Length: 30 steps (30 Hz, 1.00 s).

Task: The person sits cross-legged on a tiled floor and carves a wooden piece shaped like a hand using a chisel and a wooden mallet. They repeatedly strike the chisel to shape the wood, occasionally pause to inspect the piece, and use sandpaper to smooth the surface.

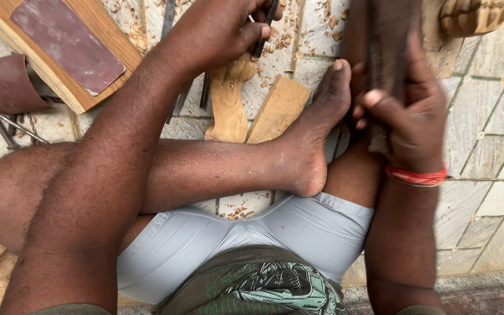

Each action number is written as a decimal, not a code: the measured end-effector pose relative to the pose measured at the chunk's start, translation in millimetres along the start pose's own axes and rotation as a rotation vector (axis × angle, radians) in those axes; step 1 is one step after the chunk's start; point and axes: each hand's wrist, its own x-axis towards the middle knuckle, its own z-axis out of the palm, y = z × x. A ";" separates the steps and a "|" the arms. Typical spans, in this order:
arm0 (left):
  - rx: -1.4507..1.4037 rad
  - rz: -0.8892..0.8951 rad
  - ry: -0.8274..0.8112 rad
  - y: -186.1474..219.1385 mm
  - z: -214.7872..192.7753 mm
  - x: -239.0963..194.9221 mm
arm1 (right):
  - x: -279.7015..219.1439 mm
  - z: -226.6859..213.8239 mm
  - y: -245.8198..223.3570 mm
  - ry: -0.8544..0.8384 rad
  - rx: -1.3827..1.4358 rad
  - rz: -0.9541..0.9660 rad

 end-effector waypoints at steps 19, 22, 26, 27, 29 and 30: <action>-0.116 0.001 -0.021 -1.4 -2.3 3.4 | 32.3 -2.9 -90.9 -0.178 -0.984 0.197; -0.059 -0.005 -0.042 -1.5 -0.4 3.6 | 31.1 -0.3 -84.8 -0.124 -0.819 0.060; -0.133 -0.023 -0.074 0.0 -5.1 3.9 | 31.4 -4.2 -86.6 -0.274 -1.039 0.022; -0.136 -0.007 -0.061 -1.1 -6.1 3.4 | 28.9 -4.6 -85.9 -0.207 -1.033 0.087; -0.148 0.018 -0.035 -2.7 -4.4 0.9 | 24.0 -5.8 -84.2 -0.142 -0.964 0.064; -0.116 0.034 -0.024 -3.4 -4.0 -0.2 | 22.0 -5.5 -81.6 -0.140 -0.893 -0.025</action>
